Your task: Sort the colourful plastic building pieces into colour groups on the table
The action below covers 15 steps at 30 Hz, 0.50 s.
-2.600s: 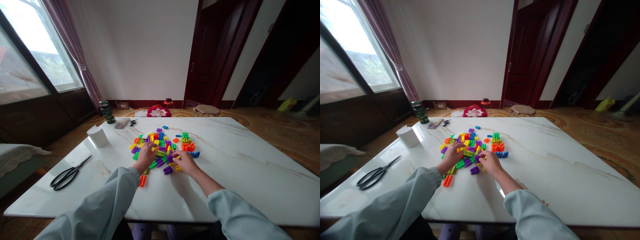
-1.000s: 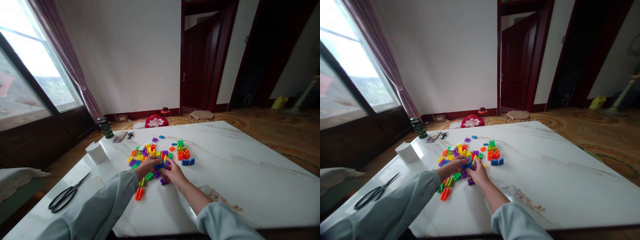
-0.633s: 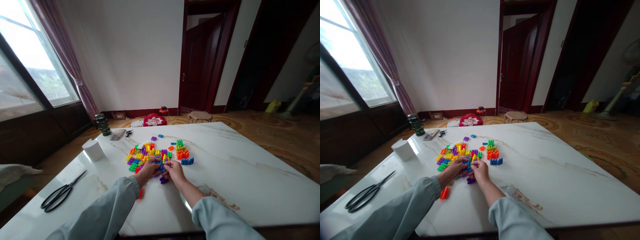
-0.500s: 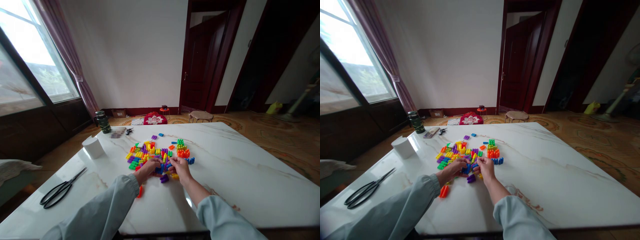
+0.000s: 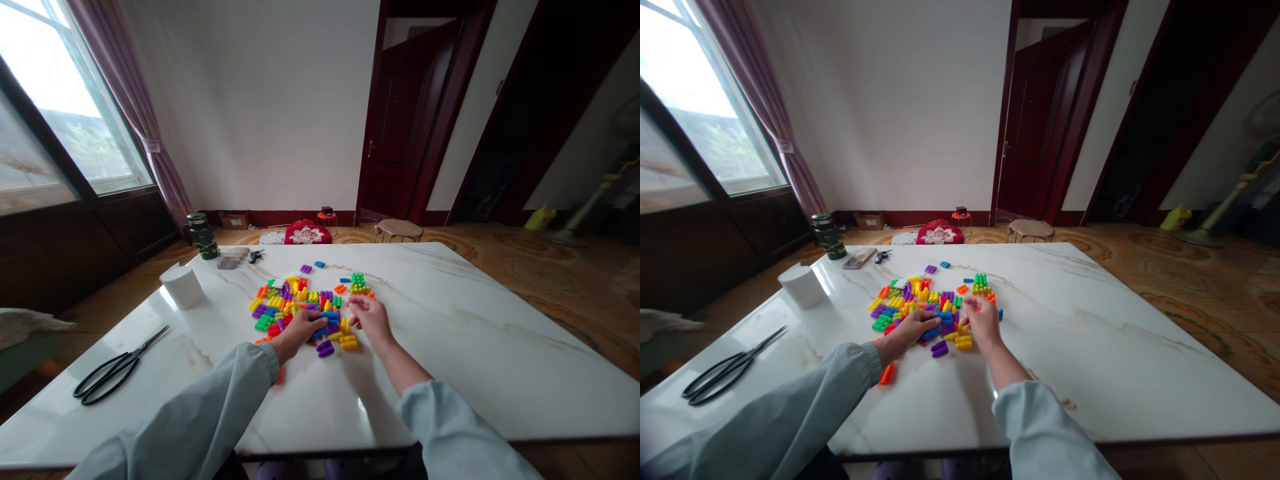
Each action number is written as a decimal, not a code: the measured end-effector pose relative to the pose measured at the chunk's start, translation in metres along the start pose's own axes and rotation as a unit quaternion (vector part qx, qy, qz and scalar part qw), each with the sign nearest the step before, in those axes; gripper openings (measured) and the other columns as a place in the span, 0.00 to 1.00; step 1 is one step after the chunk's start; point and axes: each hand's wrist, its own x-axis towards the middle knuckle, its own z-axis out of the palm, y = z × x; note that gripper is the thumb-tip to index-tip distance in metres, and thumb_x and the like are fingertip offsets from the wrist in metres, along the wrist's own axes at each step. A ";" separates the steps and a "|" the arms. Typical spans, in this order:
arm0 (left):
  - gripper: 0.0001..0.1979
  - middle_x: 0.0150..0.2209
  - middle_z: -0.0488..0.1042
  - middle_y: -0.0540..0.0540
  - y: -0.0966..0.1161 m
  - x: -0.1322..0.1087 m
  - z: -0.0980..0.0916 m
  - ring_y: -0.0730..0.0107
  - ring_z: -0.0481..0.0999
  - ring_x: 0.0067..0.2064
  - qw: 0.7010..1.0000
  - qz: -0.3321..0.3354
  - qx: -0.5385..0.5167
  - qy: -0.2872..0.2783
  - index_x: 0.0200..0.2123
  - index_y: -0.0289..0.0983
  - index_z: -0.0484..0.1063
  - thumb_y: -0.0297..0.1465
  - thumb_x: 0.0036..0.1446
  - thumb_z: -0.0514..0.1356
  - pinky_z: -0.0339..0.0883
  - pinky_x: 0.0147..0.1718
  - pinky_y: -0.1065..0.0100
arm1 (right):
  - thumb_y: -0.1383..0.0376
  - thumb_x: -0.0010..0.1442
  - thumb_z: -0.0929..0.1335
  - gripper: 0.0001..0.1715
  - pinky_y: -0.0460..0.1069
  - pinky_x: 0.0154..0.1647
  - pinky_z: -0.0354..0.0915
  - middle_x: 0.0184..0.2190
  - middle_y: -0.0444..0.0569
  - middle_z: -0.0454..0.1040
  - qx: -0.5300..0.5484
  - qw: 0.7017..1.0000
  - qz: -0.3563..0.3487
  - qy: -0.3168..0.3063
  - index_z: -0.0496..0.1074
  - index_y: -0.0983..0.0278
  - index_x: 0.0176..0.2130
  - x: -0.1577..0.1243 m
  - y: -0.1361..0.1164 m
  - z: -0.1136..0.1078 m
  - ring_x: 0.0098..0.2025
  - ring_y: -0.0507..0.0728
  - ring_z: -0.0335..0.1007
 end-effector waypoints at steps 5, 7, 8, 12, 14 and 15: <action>0.18 0.19 0.65 0.55 0.001 0.007 0.001 0.79 0.62 0.19 0.998 -0.015 0.000 0.069 0.34 0.32 0.75 0.42 0.49 0.67 0.58 0.18 0.75 | 0.62 0.40 0.74 0.25 0.50 0.40 0.69 0.44 0.54 0.75 -0.264 0.941 0.001 0.211 0.72 0.63 0.40 0.035 0.040 -0.067 0.43 0.60 0.74; 0.18 0.19 0.65 0.55 0.000 0.009 0.003 0.79 0.62 0.19 0.997 -0.017 -0.001 0.070 0.33 0.32 0.75 0.42 0.48 0.68 0.57 0.18 0.74 | 0.61 0.37 0.76 0.32 0.50 0.42 0.68 0.44 0.55 0.75 -0.304 0.938 0.024 0.166 0.70 0.63 0.44 0.038 0.058 -0.079 0.44 0.60 0.74; 0.18 0.20 0.66 0.54 0.000 0.009 0.004 0.79 0.63 0.20 0.997 -0.018 -0.002 0.068 0.33 0.32 0.75 0.42 0.48 0.68 0.58 0.18 0.74 | 0.62 0.36 0.77 0.35 0.50 0.42 0.68 0.44 0.54 0.75 -0.316 0.938 0.022 0.143 0.70 0.63 0.45 0.039 0.065 -0.081 0.44 0.60 0.74; 0.19 0.22 0.70 0.51 -0.001 0.009 0.009 0.77 0.67 0.22 0.998 -0.021 -0.003 0.059 0.35 0.32 0.76 0.41 0.47 0.69 0.60 0.19 0.74 | 0.68 0.40 0.74 0.30 0.49 0.42 0.68 0.41 0.50 0.75 -0.353 0.928 -0.040 0.112 0.69 0.62 0.45 0.038 0.077 -0.074 0.41 0.57 0.74; 0.19 0.23 0.71 0.51 0.000 0.008 0.010 0.76 0.68 0.23 0.998 -0.024 -0.002 0.057 0.36 0.33 0.76 0.41 0.47 0.69 0.61 0.20 0.74 | 0.71 0.43 0.71 0.25 0.48 0.41 0.68 0.39 0.48 0.75 -0.353 0.928 -0.063 0.107 0.71 0.62 0.44 0.040 0.078 -0.070 0.38 0.55 0.74; 0.19 0.23 0.71 0.51 0.000 0.008 0.010 0.76 0.68 0.23 0.998 -0.026 -0.002 0.057 0.36 0.33 0.75 0.41 0.47 0.69 0.61 0.19 0.74 | 0.72 0.45 0.70 0.22 0.48 0.40 0.68 0.39 0.48 0.76 -0.350 0.928 -0.070 0.105 0.71 0.62 0.43 0.041 0.078 -0.069 0.37 0.54 0.74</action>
